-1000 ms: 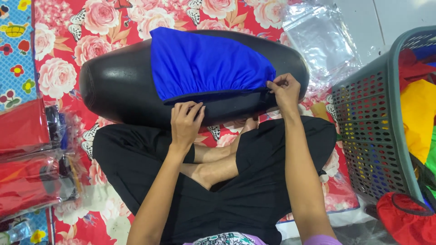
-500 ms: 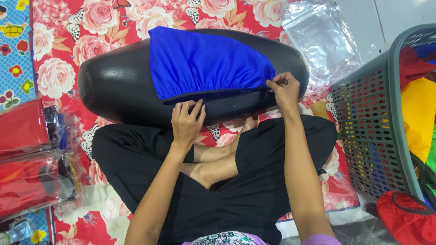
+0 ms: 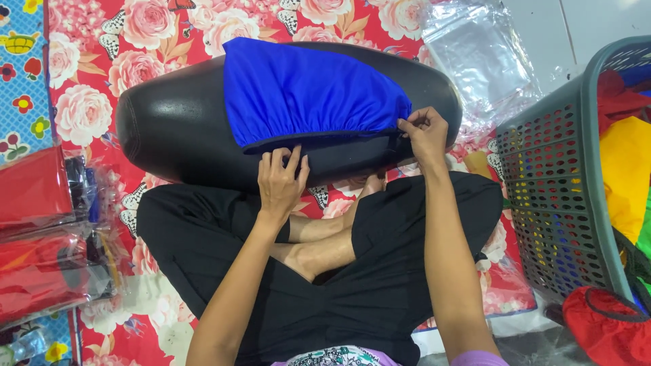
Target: Fitting a blue elasticized fabric cover onto a black motorcycle seat.
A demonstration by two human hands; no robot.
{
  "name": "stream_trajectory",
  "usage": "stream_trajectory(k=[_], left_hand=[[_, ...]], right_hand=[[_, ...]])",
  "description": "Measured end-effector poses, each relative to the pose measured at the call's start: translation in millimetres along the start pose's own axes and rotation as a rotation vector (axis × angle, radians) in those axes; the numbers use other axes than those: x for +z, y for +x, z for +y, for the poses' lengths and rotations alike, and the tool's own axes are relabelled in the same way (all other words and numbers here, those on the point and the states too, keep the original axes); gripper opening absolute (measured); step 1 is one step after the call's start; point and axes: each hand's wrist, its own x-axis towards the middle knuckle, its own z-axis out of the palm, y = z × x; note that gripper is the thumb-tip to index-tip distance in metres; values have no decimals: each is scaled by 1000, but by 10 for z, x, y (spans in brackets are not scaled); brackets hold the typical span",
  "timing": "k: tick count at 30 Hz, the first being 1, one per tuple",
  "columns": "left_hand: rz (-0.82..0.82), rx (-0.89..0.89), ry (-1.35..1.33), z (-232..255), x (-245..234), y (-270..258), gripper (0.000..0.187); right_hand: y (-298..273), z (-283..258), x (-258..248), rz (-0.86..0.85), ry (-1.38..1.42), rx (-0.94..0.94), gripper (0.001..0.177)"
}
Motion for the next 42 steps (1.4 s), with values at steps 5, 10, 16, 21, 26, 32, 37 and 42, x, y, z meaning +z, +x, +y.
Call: stream_trajectory(k=[5,10,16,21,26,32,37,42], left_hand=[[-40,-11,65,27,59,12,20],[-23,-4,101,32,121,-19,26],[-39,-19,24,14,64,-30,24],[-18,-64,-101,-7,-63,-10,17],[133,23,-82,-160,-140,258,15],[125,226,-17,-177,-99,510,28],[-48,258,-9,-222,77,623,20],[-105,223,-77,-289,221,474,12]], right_hand=[[-3,-16,8,-6,3,13,23],[11,9,10,-8,1,9,23],[56,85,-30,2,41,45,25],[43,80,-44,34,132,117,30],[47,77,-27,28,112,92,29],[76,102,-18,34,17,86,27],[30,85,-58,48,2,67,25],[-154,-205,-100,94,-146,-195,24]])
